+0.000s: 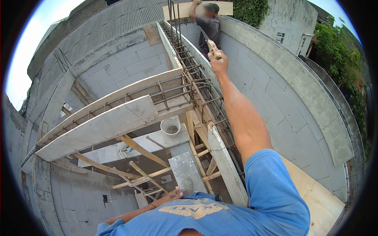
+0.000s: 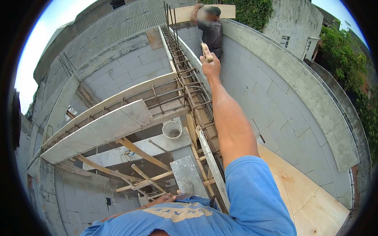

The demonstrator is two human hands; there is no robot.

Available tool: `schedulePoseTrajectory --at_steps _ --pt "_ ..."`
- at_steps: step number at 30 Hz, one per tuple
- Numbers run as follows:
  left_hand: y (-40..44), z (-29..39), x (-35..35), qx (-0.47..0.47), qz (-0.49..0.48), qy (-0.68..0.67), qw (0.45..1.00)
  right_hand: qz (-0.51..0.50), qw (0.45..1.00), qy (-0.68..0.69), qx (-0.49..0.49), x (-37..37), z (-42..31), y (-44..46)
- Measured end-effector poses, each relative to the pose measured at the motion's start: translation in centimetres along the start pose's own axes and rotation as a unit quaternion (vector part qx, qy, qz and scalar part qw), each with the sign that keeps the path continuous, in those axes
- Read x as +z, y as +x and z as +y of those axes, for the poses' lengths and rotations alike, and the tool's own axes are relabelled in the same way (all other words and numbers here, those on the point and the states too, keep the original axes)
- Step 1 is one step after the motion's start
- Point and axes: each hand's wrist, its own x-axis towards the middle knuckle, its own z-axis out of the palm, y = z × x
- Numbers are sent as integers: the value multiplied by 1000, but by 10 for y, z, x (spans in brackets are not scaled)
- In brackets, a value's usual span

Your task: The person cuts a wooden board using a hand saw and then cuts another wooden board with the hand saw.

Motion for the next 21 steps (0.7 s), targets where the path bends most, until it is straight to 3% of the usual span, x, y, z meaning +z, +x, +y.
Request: schedulePoseTrajectory --at_steps 2,4,6,8,15,17,21 --pt "-2 -1 1 12 7 7 1000 12 1000 -13 -12 0 2 1" --pt "-5 12 5 96 31 81 992 18 999 -27 -25 1 2 -2" --pt "6 -8 10 81 35 77 993 10 1000 -2 -10 1 3 1" --pt "20 -31 12 45 0 -40 998 10 1000 8 -8 1 3 2" --pt "6 5 4 10 -25 21 999 9 1000 25 5 1 3 1" --pt "4 5 5 65 -13 11 998 8 1000 16 2 1 3 0" --pt "-3 23 9 60 -20 -9 998 7 1000 4 -6 0 4 1"
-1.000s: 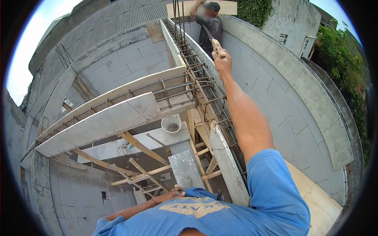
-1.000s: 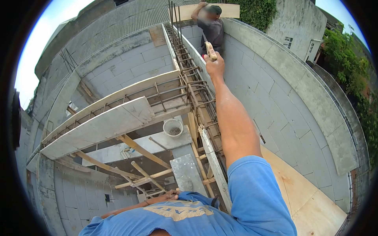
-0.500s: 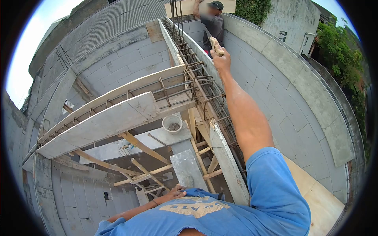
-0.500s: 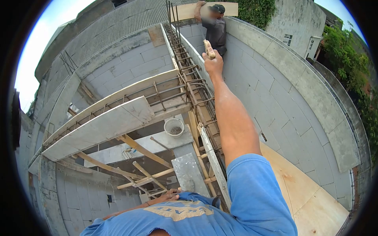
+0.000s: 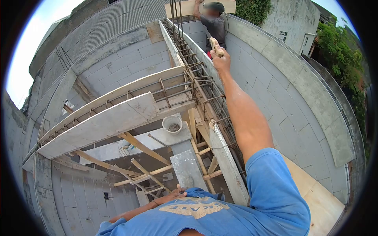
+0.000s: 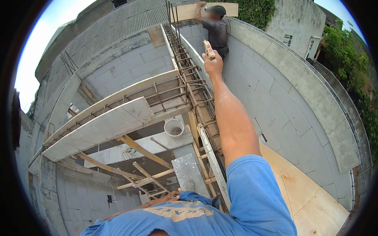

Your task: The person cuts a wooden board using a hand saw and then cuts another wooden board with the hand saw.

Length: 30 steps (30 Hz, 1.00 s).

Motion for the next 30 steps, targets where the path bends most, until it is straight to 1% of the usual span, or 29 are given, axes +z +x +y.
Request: schedulePoseTrajectory --at_steps 2,3,8,9,11,12,14,15,18,20,21,23,24,26,27,29,30 --pt "-2 12 0 -20 -2 -25 999 0 1000 6 2 1 0 0" --pt "0 6 -1 -19 -3 -24 1000 -1 1000 11 4 1 0 0" --pt "16 -53 -7 -68 -17 -50 996 5 1000 5 5 0 -4 0" --pt "11 -33 -4 -67 -17 -51 996 7 1000 15 7 1 -3 -1" --pt "-3 5 3 -11 21 -71 997 2 1000 13 7 -1 -5 -2" --pt "-2 5 1 -12 21 -71 997 -2 1000 12 8 -2 -7 -3" --pt "2 0 -5 -74 -30 -57 995 -4 1000 13 7 -3 -10 -6" --pt "3 -6 -5 -73 -30 -55 995 -5 1000 14 5 -3 -11 -5" --pt "4 -25 1 -76 -5 -37 996 19 1000 5 -19 -3 -12 -7" --pt "5 -21 3 -55 42 -136 988 12 1000 13 -5 -2 -10 -5" --pt "4 -13 1 -52 42 -136 988 3 1000 22 10 -1 -9 -3" --pt "-2 3 -1 -74 30 -59 995 1 1000 24 14 -2 -5 -3" --pt "-1 1 0 -74 30 -60 995 -1 1000 18 11 -2 -5 -3" --pt "3 -11 0 -47 67 -6 997 -3 1000 12 8 -2 -7 -4" --pt "5 -21 -1 -46 67 -6 997 3 1000 8 -1 -3 -10 -6" --pt "8 -42 -2 22 97 52 994 8 1000 5 -11 -3 -10 -4" --pt "9 -49 0 23 98 52 994 4 1000 11 -3 -2 -5 -3"
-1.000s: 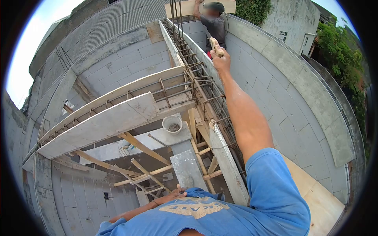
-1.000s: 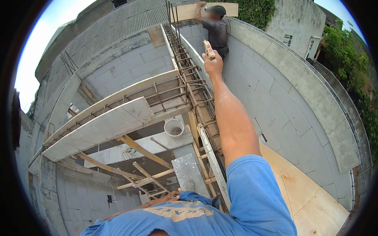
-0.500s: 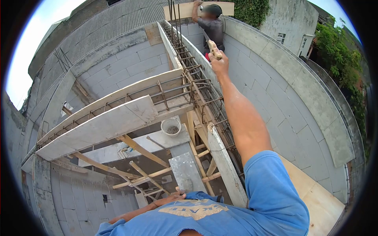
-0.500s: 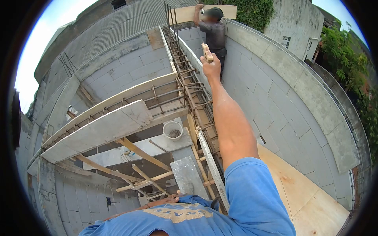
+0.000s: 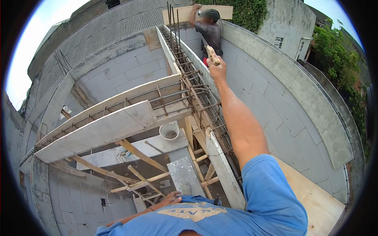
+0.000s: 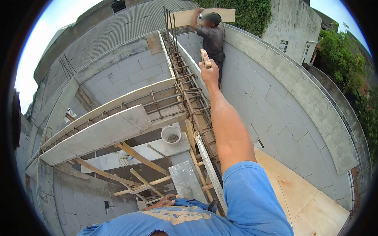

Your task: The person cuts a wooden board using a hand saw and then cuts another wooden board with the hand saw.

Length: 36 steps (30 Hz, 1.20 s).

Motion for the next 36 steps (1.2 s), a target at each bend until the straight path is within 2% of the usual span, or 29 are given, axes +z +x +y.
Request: schedulePoseTrajectory --at_steps 6,14,20,22,24,26,27,29,32,34,36 --pt "-7 21 -4 -28 27 -42 998 -3 1000 10 8 1 4 3" --pt "-13 39 -15 -70 18 76 994 -9 1000 8 15 2 4 2" --pt "-9 8 -10 41 37 112 992 -11 999 -15 -28 4 15 8" --pt "-1 -21 -1 19 30 66 997 -11 999 -7 -34 5 16 7" --pt "0 -11 -3 -3 21 22 1000 -10 999 -4 -36 5 15 8" --pt "-4 11 -10 3 41 118 992 -9 999 -3 -36 3 12 4" --pt "-8 21 -14 4 41 116 992 -13 1000 5 -11 2 8 3" --pt "-14 34 -25 20 4 212 977 -17 1000 12 12 2 3 2" --pt "-20 29 -29 -21 -14 166 986 -14 1000 21 7 3 3 1" --pt "-13 8 -20 -6 -6 132 991 -2 1000 23 6 3 4 2" --pt "-12 19 -18 6 0 96 995 0 999 31 6 3 2 3"
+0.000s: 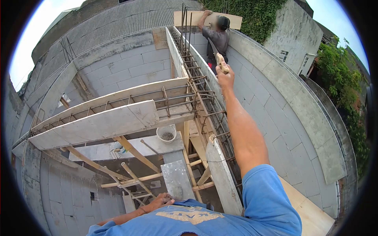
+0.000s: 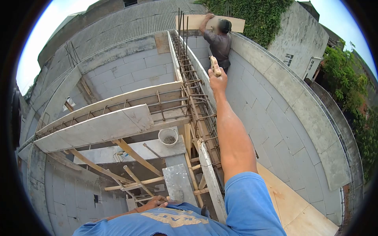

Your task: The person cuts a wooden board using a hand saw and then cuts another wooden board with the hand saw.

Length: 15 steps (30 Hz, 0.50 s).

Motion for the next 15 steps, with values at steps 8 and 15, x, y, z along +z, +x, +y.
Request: schedulePoseTrajectory --at_steps 8,15 --pt "-5 38 -12 -16 -62 -127 990 -9 999 -15 -27 0 6 2" --pt "11 3 -5 -119 -87 -63 987 -12 999 -18 -34 1 8 4"
